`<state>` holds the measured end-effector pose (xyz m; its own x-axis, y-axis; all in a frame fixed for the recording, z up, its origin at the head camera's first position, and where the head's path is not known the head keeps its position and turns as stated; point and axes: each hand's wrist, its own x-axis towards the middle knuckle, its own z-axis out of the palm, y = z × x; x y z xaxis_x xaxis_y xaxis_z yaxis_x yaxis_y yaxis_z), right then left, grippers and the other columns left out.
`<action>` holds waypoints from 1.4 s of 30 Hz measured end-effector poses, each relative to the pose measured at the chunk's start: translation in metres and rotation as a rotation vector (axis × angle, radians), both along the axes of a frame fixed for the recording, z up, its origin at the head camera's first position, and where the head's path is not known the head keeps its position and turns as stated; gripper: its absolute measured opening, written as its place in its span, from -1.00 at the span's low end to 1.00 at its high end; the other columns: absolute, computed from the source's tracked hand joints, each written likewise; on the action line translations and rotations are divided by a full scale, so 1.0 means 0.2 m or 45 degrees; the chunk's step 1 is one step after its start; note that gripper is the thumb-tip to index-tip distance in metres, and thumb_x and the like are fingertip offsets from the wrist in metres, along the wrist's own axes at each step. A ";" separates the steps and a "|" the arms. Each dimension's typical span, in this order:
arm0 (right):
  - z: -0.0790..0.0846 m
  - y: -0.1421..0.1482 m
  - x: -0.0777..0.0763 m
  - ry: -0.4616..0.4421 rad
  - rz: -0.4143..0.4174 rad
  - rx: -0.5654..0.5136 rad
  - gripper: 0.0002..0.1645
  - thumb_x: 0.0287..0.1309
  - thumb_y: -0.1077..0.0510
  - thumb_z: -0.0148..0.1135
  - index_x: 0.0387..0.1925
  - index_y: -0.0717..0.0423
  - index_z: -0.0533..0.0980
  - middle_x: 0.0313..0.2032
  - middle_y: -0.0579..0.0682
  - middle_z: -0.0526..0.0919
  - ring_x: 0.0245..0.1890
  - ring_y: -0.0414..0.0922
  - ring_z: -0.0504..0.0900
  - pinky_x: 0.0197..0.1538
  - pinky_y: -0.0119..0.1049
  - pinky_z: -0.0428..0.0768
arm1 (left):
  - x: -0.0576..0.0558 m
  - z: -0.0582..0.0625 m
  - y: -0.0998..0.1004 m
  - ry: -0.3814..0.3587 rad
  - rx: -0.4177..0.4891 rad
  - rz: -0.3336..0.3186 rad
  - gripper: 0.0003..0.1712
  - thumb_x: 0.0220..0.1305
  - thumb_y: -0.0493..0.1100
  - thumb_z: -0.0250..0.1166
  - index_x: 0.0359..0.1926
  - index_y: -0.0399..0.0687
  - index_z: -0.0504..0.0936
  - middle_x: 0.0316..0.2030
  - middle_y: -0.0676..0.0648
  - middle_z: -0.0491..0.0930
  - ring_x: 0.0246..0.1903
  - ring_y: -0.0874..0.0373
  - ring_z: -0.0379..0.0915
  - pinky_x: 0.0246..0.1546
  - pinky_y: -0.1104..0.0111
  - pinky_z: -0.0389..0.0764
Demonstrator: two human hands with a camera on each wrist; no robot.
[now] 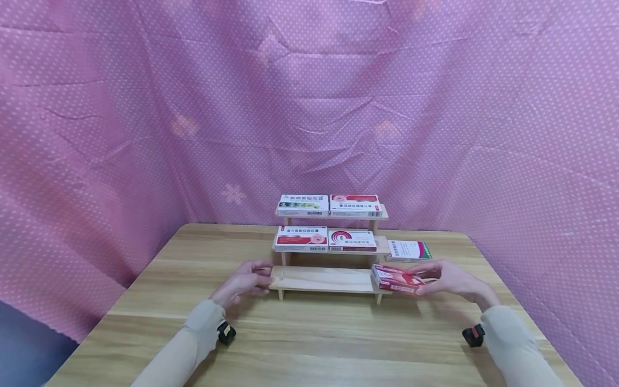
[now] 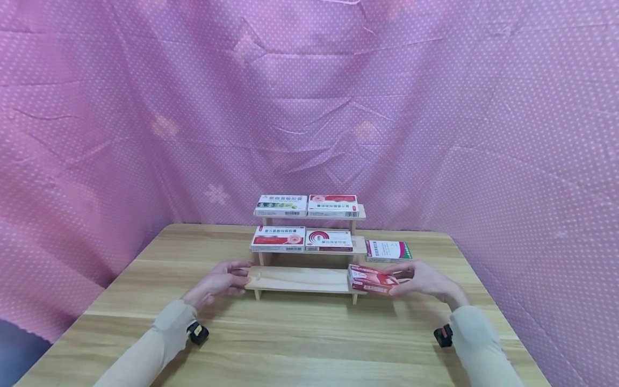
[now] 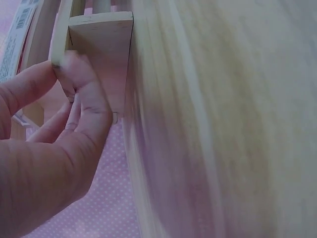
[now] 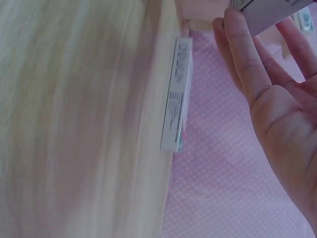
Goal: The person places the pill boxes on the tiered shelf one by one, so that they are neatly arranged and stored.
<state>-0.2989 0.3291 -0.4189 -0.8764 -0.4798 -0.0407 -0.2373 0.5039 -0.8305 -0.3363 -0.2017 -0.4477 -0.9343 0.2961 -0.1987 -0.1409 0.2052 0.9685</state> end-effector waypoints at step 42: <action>-0.02 -0.59 -0.06 0.045 -0.060 0.032 -0.31 -0.11 -0.09 0.55 0.14 -0.15 0.57 0.20 -0.01 0.56 0.18 0.02 0.51 0.20 -0.02 0.53 | -0.01 0.00 0.00 -0.040 0.079 -0.018 -0.22 0.16 -0.46 0.22 0.41 -0.38 0.18 0.16 -0.39 0.39 -0.21 0.05 0.57 -0.07 0.17 0.70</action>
<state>-0.3108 0.2118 -0.4238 -0.8990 -0.4375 -0.0206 -0.2421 0.5357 -0.8089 -0.3383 -0.2022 -0.4485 -0.9234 0.3218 -0.2090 -0.1692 0.1474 0.9745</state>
